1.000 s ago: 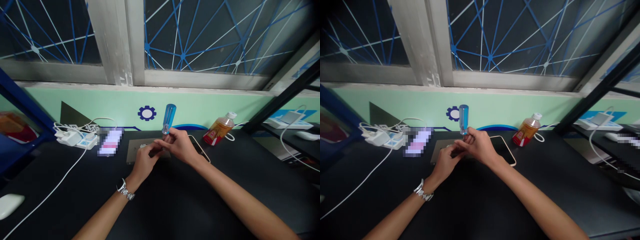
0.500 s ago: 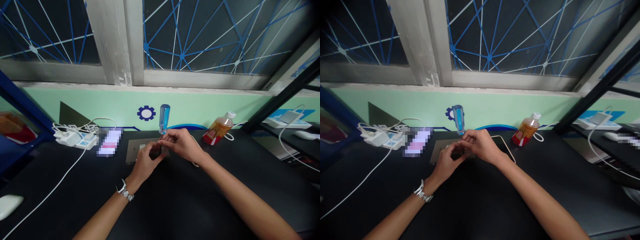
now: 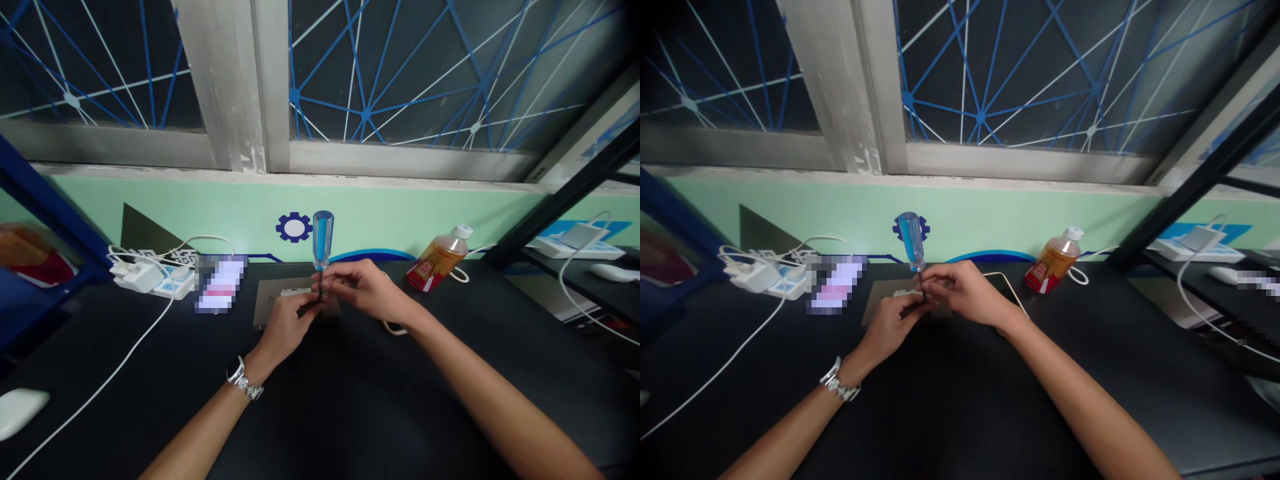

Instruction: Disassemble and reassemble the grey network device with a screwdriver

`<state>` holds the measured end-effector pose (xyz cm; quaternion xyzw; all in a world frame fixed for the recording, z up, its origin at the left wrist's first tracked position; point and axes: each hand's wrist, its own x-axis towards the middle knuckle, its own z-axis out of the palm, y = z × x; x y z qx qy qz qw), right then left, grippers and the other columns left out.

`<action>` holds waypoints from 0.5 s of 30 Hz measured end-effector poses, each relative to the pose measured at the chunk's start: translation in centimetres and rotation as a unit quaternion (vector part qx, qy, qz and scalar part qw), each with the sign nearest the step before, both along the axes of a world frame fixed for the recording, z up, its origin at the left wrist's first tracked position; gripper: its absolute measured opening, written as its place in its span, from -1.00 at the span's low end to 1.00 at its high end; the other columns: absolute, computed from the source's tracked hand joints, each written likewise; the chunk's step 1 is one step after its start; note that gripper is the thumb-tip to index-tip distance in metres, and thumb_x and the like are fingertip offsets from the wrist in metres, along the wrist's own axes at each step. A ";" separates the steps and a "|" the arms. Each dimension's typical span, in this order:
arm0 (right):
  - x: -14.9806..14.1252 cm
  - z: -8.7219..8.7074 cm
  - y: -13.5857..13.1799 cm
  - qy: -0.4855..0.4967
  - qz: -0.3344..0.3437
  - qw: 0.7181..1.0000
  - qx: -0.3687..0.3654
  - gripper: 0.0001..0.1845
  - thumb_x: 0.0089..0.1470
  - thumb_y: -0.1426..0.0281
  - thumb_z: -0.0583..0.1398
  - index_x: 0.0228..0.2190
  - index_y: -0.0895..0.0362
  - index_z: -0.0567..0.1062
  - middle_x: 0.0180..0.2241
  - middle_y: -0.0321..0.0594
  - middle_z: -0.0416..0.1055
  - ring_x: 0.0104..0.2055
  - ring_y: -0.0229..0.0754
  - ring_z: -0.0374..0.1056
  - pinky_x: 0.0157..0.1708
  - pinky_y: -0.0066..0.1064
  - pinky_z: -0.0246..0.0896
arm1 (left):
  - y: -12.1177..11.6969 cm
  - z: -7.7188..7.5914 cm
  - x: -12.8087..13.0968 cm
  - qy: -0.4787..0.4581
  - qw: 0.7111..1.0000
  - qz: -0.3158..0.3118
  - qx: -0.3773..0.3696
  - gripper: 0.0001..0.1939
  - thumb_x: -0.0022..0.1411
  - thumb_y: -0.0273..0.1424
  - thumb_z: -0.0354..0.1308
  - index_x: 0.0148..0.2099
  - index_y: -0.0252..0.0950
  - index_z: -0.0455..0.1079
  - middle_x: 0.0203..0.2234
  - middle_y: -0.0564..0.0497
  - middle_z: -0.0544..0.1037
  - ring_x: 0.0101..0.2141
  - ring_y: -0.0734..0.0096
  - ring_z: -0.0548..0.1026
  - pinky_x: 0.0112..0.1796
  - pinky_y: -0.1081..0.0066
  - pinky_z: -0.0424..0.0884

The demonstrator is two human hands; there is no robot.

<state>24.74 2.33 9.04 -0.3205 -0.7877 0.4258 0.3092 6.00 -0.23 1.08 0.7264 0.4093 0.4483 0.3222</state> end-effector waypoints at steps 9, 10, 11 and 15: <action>0.2 0.5 -0.2 -0.032 -0.014 0.999 0.027 -0.78 0.23 0.28 0.19 -0.26 0.16 0.56 -0.42 -0.22 0.54 -0.41 -0.24 0.44 -0.37 -0.40 0.35 | 0.2 -0.1 -0.1 0.020 0.999 -0.044 0.015 -0.76 0.39 -0.43 0.07 -0.04 -0.20 0.55 -0.18 -0.02 0.66 -0.20 0.30 0.60 -0.13 0.32 0.47; 0.2 0.3 -0.1 -0.026 -0.021 0.999 0.027 -0.79 0.21 0.27 0.22 -0.27 0.16 0.56 -0.42 -0.22 0.54 -0.41 -0.25 0.44 -0.38 -0.41 0.34 | 0.1 -0.1 0.0 0.015 0.999 -0.041 0.012 -0.78 0.38 -0.42 0.08 -0.03 -0.21 0.53 -0.17 -0.03 0.65 -0.19 0.30 0.60 -0.12 0.31 0.47; 0.2 0.2 0.0 -0.020 -0.030 0.999 0.028 -0.78 0.19 0.26 0.25 -0.28 0.17 0.56 -0.43 -0.23 0.53 -0.42 -0.26 0.43 -0.40 -0.42 0.33 | 0.0 -0.2 0.1 0.007 0.999 -0.036 0.009 -0.79 0.36 -0.41 0.11 -0.01 -0.22 0.51 -0.16 -0.03 0.64 -0.17 0.29 0.60 -0.11 0.31 0.48; -0.1 -0.3 0.1 0.001 -0.064 0.997 0.039 -0.76 0.11 0.22 0.31 -0.38 0.16 0.53 -0.51 -0.29 0.47 -0.50 -0.30 0.35 -0.48 -0.46 0.27 | -0.3 -0.4 0.6 -0.026 1.000 0.014 0.008 -0.81 0.26 -0.38 0.25 -0.07 -0.26 0.46 -0.22 -0.04 0.64 -0.20 0.29 0.60 -0.15 0.32 0.51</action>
